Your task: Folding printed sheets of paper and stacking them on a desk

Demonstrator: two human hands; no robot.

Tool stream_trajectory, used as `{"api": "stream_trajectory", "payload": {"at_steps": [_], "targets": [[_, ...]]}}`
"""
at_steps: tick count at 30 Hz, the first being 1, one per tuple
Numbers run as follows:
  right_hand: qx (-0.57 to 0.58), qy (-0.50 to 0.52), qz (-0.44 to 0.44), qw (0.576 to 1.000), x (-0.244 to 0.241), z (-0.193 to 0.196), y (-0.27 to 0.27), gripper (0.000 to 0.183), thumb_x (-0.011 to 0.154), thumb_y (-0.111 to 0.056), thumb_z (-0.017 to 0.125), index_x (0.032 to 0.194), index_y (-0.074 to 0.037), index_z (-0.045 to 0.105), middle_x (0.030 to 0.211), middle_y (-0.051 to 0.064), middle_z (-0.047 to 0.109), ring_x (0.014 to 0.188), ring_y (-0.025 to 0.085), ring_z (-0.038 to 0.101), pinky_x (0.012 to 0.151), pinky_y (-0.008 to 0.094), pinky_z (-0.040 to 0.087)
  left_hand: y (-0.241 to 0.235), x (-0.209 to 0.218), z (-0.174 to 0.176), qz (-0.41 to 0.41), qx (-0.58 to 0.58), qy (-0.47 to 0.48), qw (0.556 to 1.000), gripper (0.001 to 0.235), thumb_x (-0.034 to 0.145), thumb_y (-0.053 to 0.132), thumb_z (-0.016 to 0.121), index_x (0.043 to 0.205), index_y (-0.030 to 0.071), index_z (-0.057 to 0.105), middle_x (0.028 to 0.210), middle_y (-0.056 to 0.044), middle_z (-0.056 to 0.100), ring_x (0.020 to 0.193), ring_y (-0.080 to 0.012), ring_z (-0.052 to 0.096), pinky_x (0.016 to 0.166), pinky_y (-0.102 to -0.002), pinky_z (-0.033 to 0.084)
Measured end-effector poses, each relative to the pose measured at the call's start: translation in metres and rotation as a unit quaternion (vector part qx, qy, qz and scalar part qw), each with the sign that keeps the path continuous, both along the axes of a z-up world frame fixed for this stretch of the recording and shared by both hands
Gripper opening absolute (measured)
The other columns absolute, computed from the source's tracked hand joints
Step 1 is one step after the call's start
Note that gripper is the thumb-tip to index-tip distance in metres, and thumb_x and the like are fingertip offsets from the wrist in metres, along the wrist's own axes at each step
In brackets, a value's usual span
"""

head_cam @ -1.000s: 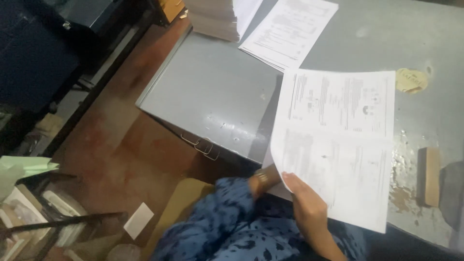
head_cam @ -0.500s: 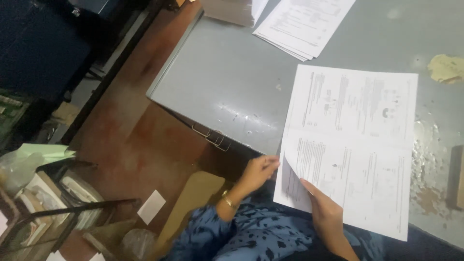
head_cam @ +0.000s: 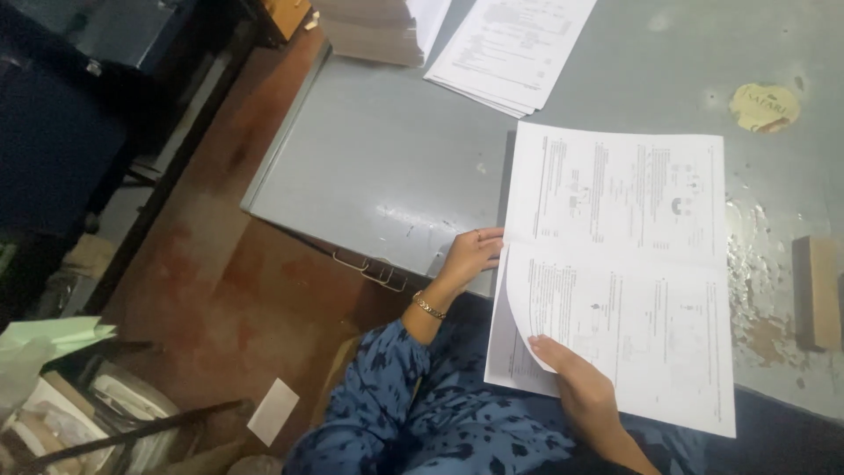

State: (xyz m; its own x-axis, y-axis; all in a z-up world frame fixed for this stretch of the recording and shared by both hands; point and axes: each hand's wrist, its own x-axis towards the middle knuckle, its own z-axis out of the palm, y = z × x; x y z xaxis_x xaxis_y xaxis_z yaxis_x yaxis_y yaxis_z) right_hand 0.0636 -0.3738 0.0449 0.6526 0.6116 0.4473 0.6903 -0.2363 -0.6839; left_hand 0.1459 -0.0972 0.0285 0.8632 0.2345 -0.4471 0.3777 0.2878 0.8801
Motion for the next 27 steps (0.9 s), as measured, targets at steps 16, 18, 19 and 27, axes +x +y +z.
{"api": "stream_trajectory", "payload": {"at_steps": [16, 18, 19, 27], "targets": [[-0.096, -0.107, 0.138, 0.980, 0.001, 0.002, 0.026, 0.038, 0.103, -0.006, 0.046, 0.139, -0.006, 0.058, 0.143, 0.006, 0.063, 0.136, 0.032, 0.057, 0.113, 0.046, 0.048, 0.005, -0.006, 0.014, -0.049, 0.061, -0.022, 0.997, 0.046, 0.097, 0.018, 0.059, 0.142, 0.011, 0.059, 0.128, -0.014, 0.071, 0.109, -0.0197, 0.071, 0.086, -0.035, 0.063], [-0.094, -0.103, 0.144, 0.980, 0.003, -0.002, 0.026, 0.038, 0.104, -0.006, 0.043, 0.139, -0.006, 0.058, 0.144, 0.006, 0.062, 0.136, 0.033, 0.057, 0.113, 0.046, 0.047, 0.006, -0.007, 0.015, -0.051, 0.064, -0.026, 0.996, 0.047, 0.098, 0.017, 0.060, 0.144, 0.013, 0.057, 0.128, -0.014, 0.071, 0.109, -0.0196, 0.071, 0.086, -0.034, 0.064], [-0.098, -0.108, 0.150, 0.978, 0.003, -0.004, 0.026, 0.039, 0.103, -0.005, 0.047, 0.141, -0.006, 0.057, 0.146, 0.007, 0.061, 0.137, 0.033, 0.056, 0.113, 0.047, 0.047, 0.007, -0.008, 0.015, -0.061, 0.062, -0.048, 0.995, 0.049, 0.098, 0.018, 0.060, 0.146, 0.014, 0.056, 0.123, -0.012, 0.073, 0.108, -0.0184, 0.071, 0.087, -0.036, 0.064], [-0.089, -0.093, 0.145, 0.981, 0.001, -0.001, 0.038, 0.036, 0.106, -0.012, 0.043, 0.139, -0.008, 0.058, 0.146, 0.005, 0.061, 0.138, 0.033, 0.055, 0.112, 0.047, 0.047, 0.005, -0.007, 0.017, -0.075, 0.085, -0.065, 0.991, 0.049, 0.099, 0.018, 0.058, 0.147, 0.014, 0.055, 0.113, -0.008, 0.076, 0.104, -0.0127, 0.070, 0.083, -0.035, 0.066]]}}
